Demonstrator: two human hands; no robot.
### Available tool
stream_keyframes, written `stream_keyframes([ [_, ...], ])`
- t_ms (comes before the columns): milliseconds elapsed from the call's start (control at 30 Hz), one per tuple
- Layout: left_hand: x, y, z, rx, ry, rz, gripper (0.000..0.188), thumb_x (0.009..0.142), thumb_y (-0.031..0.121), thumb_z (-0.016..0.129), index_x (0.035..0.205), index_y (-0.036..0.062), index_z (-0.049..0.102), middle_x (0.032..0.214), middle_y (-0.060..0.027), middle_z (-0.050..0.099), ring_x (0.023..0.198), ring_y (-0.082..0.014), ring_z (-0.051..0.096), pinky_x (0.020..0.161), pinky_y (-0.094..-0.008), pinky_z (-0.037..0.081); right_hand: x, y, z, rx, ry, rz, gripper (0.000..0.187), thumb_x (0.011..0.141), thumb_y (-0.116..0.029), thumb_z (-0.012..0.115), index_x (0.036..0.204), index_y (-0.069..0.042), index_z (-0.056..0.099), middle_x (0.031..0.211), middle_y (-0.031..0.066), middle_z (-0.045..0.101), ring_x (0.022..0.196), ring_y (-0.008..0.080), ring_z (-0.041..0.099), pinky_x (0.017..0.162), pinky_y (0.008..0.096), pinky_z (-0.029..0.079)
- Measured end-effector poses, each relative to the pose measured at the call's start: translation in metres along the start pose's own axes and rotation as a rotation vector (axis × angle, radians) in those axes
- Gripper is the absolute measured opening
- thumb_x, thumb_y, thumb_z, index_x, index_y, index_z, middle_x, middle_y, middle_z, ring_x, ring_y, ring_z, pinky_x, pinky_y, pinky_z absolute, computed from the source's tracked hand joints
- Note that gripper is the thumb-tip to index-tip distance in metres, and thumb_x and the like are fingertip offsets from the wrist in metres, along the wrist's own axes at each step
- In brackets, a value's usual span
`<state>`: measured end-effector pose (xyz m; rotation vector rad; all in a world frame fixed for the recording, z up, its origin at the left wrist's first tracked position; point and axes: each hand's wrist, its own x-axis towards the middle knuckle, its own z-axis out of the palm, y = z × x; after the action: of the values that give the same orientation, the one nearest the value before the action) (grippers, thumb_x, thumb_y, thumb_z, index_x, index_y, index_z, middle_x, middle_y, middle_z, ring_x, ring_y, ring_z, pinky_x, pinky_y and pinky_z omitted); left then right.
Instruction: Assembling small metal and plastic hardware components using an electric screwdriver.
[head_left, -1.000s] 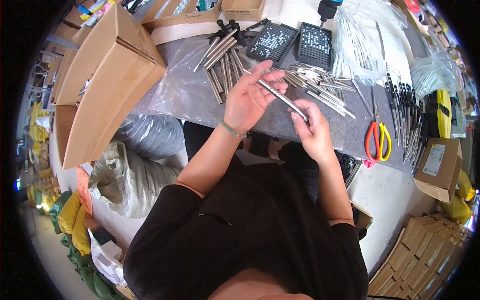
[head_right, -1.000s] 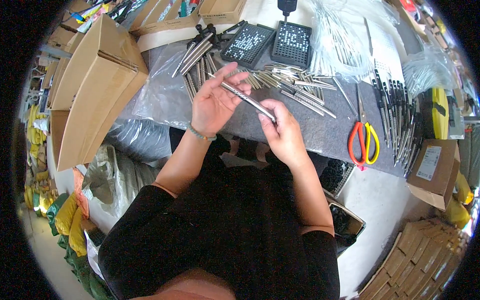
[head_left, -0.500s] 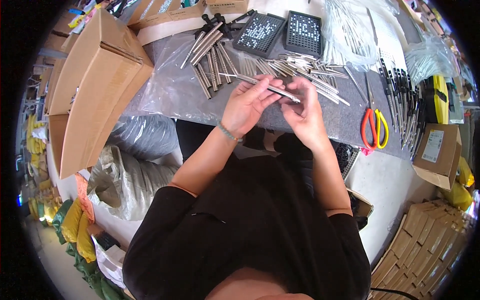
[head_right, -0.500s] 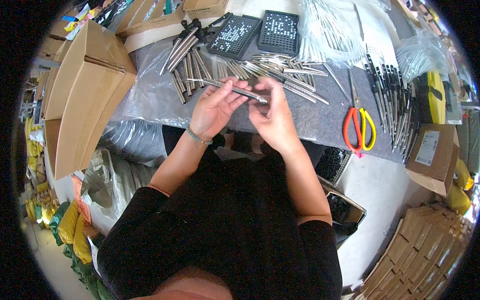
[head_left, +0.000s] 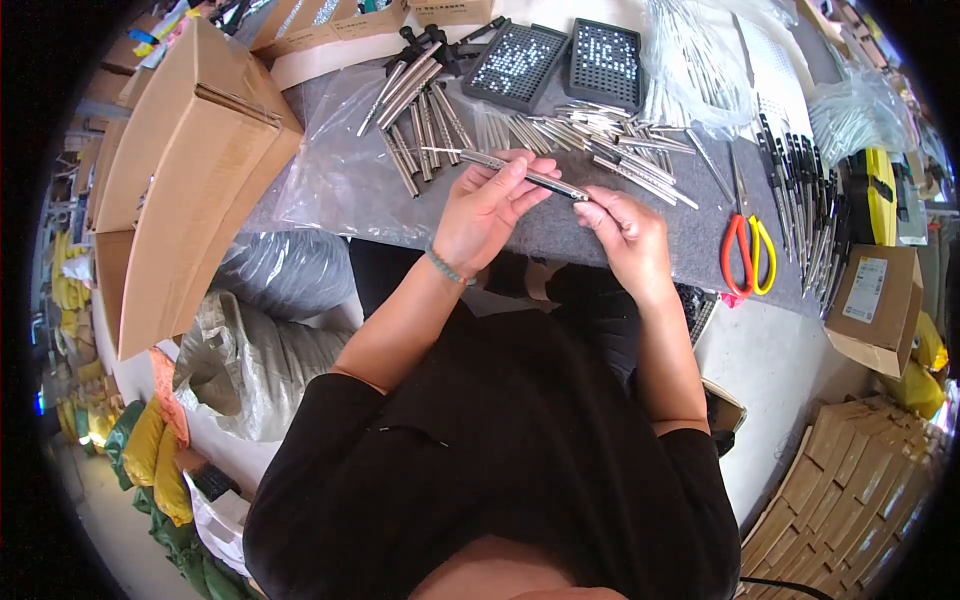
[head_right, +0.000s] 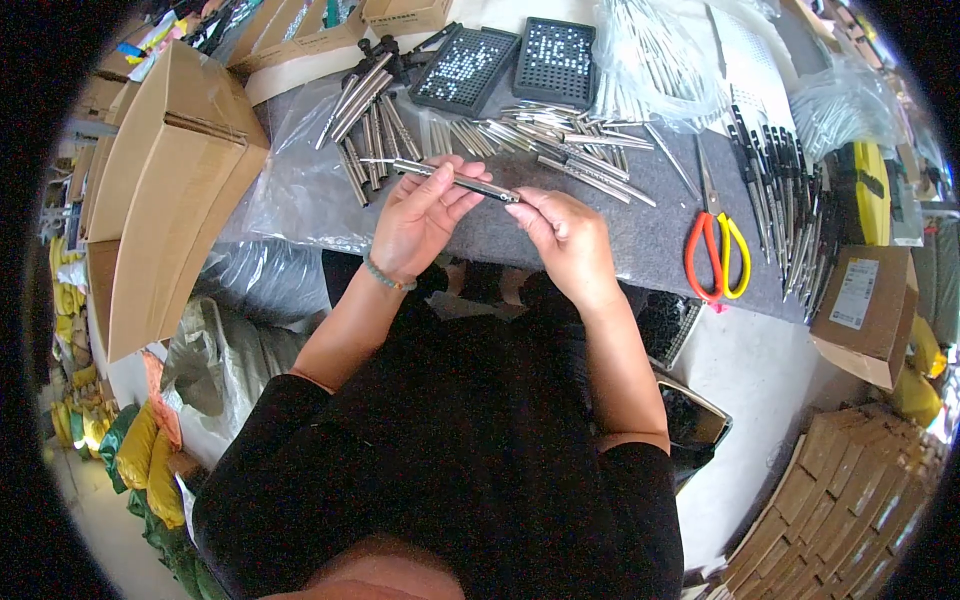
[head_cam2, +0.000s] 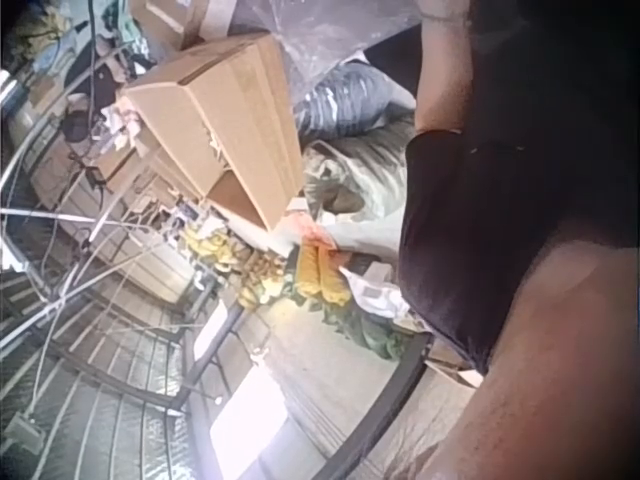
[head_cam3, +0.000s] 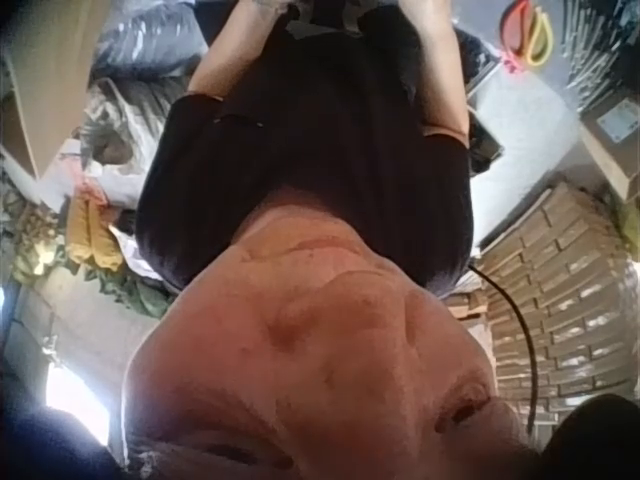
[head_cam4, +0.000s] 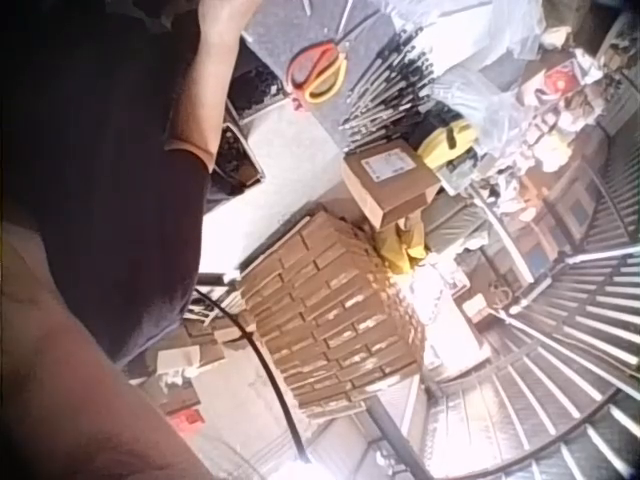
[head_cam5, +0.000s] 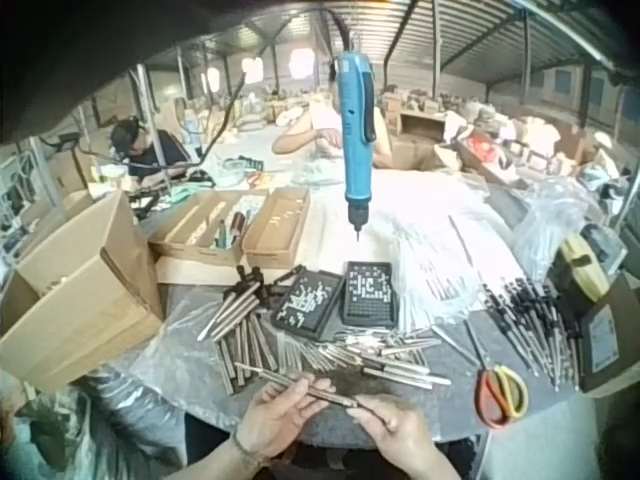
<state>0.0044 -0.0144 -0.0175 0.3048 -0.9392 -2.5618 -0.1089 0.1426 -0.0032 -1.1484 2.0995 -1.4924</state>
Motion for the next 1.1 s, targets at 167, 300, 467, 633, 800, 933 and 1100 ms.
stream_keyframes([
  [167, -0.007, -0.003, 0.000, -0.025, -0.012, -0.007, 0.017, 0.093, 0.012, 0.052, 0.106, 0.0036, 0.060, 0.107, -0.0143, 0.064, 0.102, -0.0239, 0.061, 0.088, -0.0340, 0.050, 0.004, -0.003, 0.001, -0.200, 0.036, -0.322, 0.021, 0.077, -0.016, 0.071, 0.091, -0.001, 0.065, 0.085, 0.0123, 0.067, 0.073, 0.0282, 0.065, 0.063, 0.0344, 0.051],
  [300, -0.010, -0.003, 0.000, -0.023, -0.009, 0.018, 0.018, 0.094, 0.012, 0.050, 0.107, 0.0044, 0.060, 0.108, -0.0145, 0.064, 0.104, -0.0260, 0.061, 0.091, -0.0368, 0.049, 0.006, -0.003, 0.002, -0.270, 0.065, -0.402, 0.022, 0.075, -0.016, 0.072, 0.090, -0.001, 0.065, 0.084, 0.0118, 0.067, 0.074, 0.0289, 0.065, 0.063, 0.0349, 0.052],
  [467, -0.011, -0.008, -0.001, 0.010, -0.007, 0.092, 0.018, 0.094, 0.011, 0.049, 0.108, 0.0034, 0.059, 0.108, -0.0149, 0.064, 0.105, -0.0263, 0.060, 0.092, -0.0374, 0.048, 0.006, -0.008, 0.005, -0.285, 0.044, -0.309, 0.021, 0.080, -0.014, 0.068, 0.096, -0.001, 0.065, 0.087, 0.0131, 0.067, 0.073, 0.0260, 0.066, 0.063, 0.0333, 0.052],
  [633, -0.011, -0.003, -0.003, 0.061, 0.054, 0.077, 0.020, 0.094, 0.013, 0.051, 0.110, 0.0022, 0.058, 0.107, -0.0153, 0.064, 0.103, -0.0256, 0.061, 0.090, -0.0366, 0.049, 0.006, 0.006, 0.015, 0.283, -0.089, 0.177, 0.022, 0.085, -0.014, 0.064, 0.102, 0.000, 0.064, 0.088, 0.0124, 0.067, 0.073, 0.0185, 0.066, 0.064, 0.0295, 0.051],
  [800, -0.022, 0.019, -0.001, 1.104, 0.002, 0.131, 0.018, 0.086, 0.014, 0.061, 0.100, 0.0022, 0.063, 0.096, -0.0095, 0.064, 0.088, -0.0226, 0.060, 0.078, -0.0329, 0.049, 0.008, 0.011, 0.017, 0.010, 0.052, 0.165, 0.019, 0.083, -0.016, 0.066, 0.096, -0.003, 0.066, 0.086, 0.0101, 0.067, 0.073, 0.0199, 0.064, 0.065, 0.0296, 0.050],
  [933, 0.005, 0.015, 0.003, 1.753, -0.195, 0.774, 0.018, 0.076, 0.011, 0.066, 0.093, 0.0051, 0.066, 0.093, -0.0066, 0.061, 0.090, -0.0276, 0.056, 0.081, -0.0365, 0.045, 0.016, 0.007, 0.016, -0.345, 0.119, -0.163, 0.016, 0.076, -0.015, 0.069, 0.089, -0.006, 0.068, 0.086, 0.0076, 0.066, 0.076, 0.0267, 0.060, 0.068, 0.0341, 0.048],
  [1100, 0.026, 0.008, -0.012, 1.712, -0.347, 0.673, 0.013, 0.076, 0.014, 0.066, 0.085, 0.0050, 0.065, 0.089, -0.0058, 0.059, 0.088, -0.0256, 0.055, 0.076, -0.0359, 0.046, 0.021, 0.014, 0.017, -0.405, 0.086, -0.223, 0.019, 0.073, -0.012, 0.070, 0.091, -0.006, 0.067, 0.087, 0.0080, 0.065, 0.078, 0.0292, 0.060, 0.070, 0.0368, 0.048],
])
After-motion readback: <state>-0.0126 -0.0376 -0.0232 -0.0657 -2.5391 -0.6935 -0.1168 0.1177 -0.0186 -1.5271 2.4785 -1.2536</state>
